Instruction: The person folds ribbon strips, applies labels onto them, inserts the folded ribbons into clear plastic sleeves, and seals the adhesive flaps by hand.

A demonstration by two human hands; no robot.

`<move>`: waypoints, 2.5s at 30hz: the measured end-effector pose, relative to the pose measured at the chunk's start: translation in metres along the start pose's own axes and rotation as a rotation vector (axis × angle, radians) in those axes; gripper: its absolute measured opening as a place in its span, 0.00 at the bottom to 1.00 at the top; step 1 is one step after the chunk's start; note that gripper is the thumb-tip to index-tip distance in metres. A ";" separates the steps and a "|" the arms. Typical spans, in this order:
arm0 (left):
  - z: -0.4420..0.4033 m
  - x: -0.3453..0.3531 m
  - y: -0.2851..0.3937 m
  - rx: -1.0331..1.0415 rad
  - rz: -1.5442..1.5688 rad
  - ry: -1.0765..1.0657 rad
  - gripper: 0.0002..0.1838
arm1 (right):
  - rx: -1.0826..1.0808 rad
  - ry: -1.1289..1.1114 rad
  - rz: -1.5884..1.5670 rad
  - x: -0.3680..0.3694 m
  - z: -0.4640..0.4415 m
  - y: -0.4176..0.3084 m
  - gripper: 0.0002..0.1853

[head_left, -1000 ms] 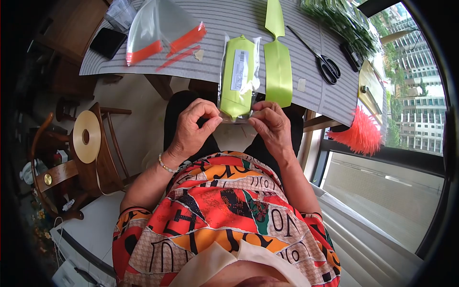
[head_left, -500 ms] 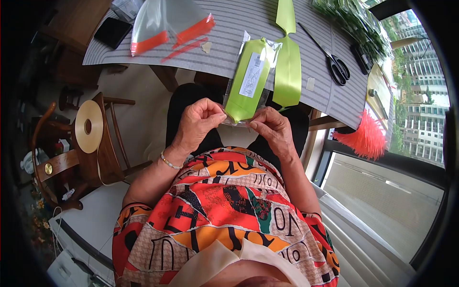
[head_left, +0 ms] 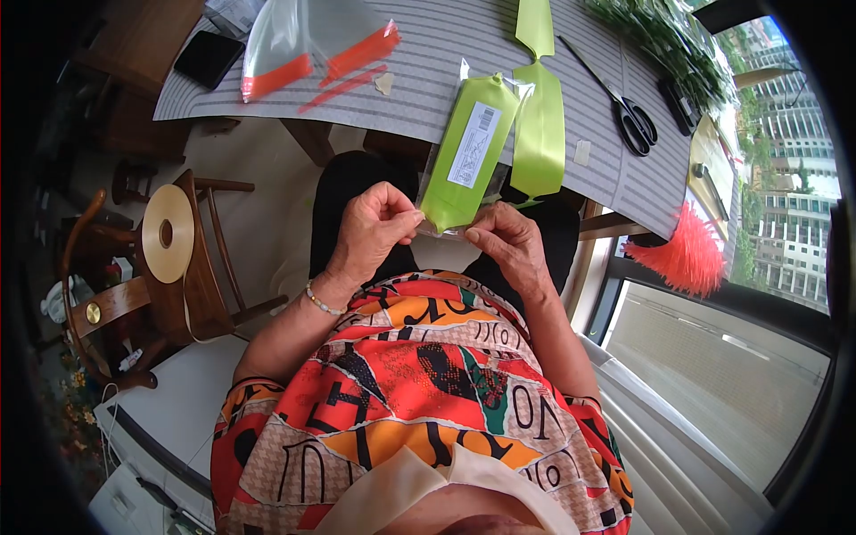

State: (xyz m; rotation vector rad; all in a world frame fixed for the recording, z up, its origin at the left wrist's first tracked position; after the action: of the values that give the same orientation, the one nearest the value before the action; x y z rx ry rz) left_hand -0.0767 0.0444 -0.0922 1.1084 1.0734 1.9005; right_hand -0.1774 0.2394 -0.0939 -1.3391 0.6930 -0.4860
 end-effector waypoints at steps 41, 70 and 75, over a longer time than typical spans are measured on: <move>0.000 0.008 -0.016 -0.007 0.181 -0.043 0.05 | 0.292 0.192 -0.699 0.011 0.015 0.020 0.07; 0.009 0.006 0.001 -0.128 0.003 -0.103 0.15 | 0.283 0.113 -0.486 0.009 -0.008 0.008 0.11; 0.009 0.008 0.003 -0.148 -0.298 -0.110 0.13 | 0.258 0.146 -0.438 0.008 -0.008 0.006 0.10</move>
State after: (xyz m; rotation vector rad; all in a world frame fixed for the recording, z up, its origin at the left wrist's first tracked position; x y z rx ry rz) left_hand -0.0725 0.0529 -0.0836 0.9040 0.9612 1.6365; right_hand -0.1776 0.2290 -0.1016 -1.2167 0.4330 -0.9994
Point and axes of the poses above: each hand's wrist, its own z-axis away from the middle knuckle, its own x-axis out of the palm, y = z × x, the point moved 3 cm from there along -z, towards the middle knuckle, and after that the axes turned 11 degrees about z, right-handed, at the moved point
